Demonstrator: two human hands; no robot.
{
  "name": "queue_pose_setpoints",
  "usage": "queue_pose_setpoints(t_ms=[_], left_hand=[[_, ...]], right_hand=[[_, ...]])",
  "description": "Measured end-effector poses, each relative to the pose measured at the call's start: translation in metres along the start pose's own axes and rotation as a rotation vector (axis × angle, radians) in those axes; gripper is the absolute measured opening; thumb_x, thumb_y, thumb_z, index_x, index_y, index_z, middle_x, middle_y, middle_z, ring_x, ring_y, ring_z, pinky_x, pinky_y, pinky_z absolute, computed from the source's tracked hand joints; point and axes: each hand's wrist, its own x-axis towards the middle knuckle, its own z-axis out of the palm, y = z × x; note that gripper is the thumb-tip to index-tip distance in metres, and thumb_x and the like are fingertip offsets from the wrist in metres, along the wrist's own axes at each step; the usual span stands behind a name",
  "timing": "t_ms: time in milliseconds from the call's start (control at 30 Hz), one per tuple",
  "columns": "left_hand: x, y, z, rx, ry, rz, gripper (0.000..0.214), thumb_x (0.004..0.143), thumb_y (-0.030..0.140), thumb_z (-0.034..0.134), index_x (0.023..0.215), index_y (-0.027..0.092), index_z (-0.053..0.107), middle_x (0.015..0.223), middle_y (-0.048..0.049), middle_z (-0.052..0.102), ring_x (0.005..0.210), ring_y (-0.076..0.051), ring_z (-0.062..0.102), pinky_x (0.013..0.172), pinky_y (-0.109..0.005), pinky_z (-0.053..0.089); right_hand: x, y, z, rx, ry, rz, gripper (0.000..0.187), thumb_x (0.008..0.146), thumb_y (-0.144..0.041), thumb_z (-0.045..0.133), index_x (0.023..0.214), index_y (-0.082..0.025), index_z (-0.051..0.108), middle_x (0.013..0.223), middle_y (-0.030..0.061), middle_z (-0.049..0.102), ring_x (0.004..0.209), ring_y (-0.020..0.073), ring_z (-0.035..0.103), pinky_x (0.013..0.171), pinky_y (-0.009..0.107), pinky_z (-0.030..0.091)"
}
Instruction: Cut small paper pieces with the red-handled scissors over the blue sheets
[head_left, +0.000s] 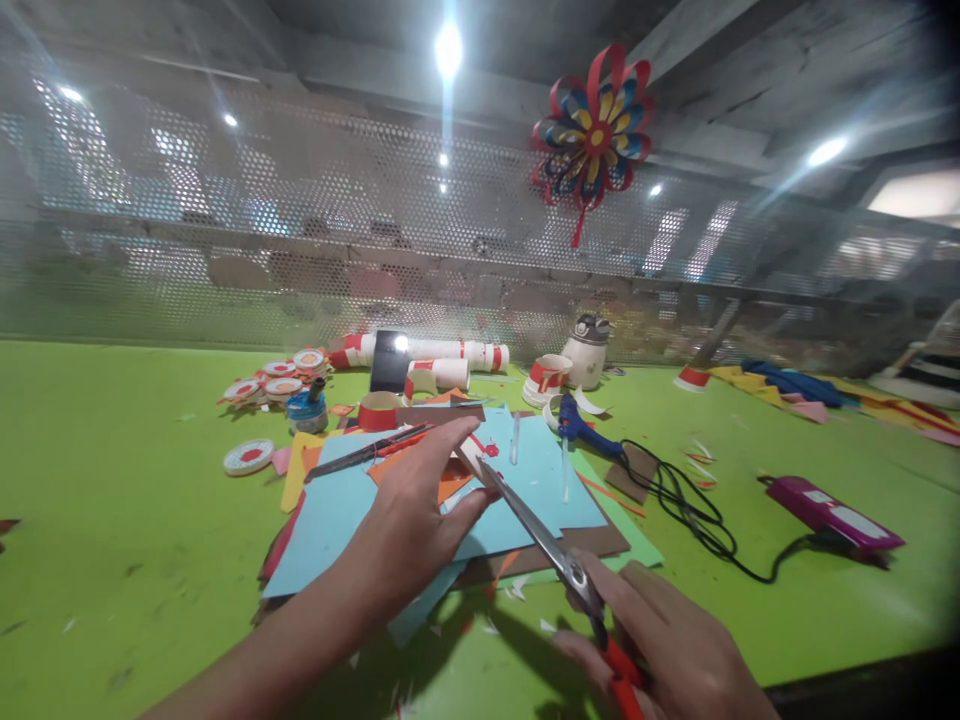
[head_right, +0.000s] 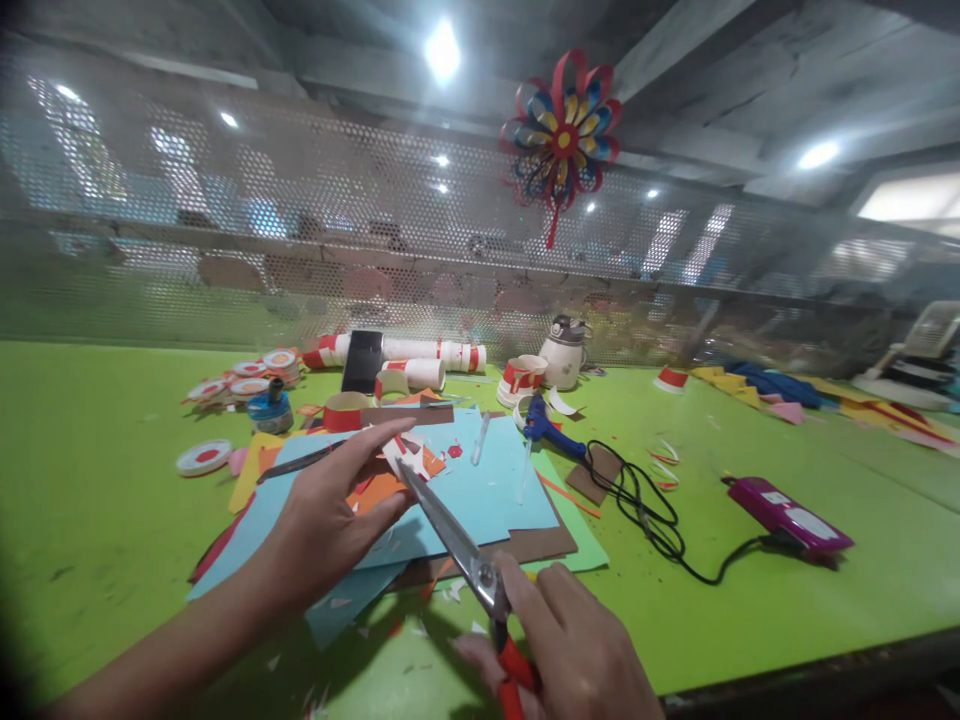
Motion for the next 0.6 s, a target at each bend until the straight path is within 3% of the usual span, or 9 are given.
queue_pose_setpoints(t_ms=[267,600], left_hand=[[-0.0003,-0.0004,-0.0007,0.025,-0.02,-0.012,0.049,0.082,0.025,0.058,0.128,0.019,0.045,0.125,-0.0116,0.058,0.112,-0.023,0.058,0.097,-0.045,0.047],[0.0003,0.0018,0.0003,-0.033,-0.049,-0.063,0.05,0.08,0.023,0.058,0.128,0.021,0.045,0.121,-0.0095,0.061,0.094,-0.018,0.065,0.09,-0.043,0.052]], right_hand=[[0.0003,0.0004,0.0007,-0.005,0.006,0.007,0.04,0.089,-0.03,0.057,0.119,-0.005,0.057,0.069,0.0082,0.06,0.059,0.0215,0.06,0.051,0.032,0.049],[0.0,-0.0007,-0.0038,0.015,-0.027,0.035,0.035,0.089,-0.031,0.056,0.113,-0.006,0.061,0.07,0.0084,0.063,0.06,0.0216,0.062,0.053,0.032,0.051]])
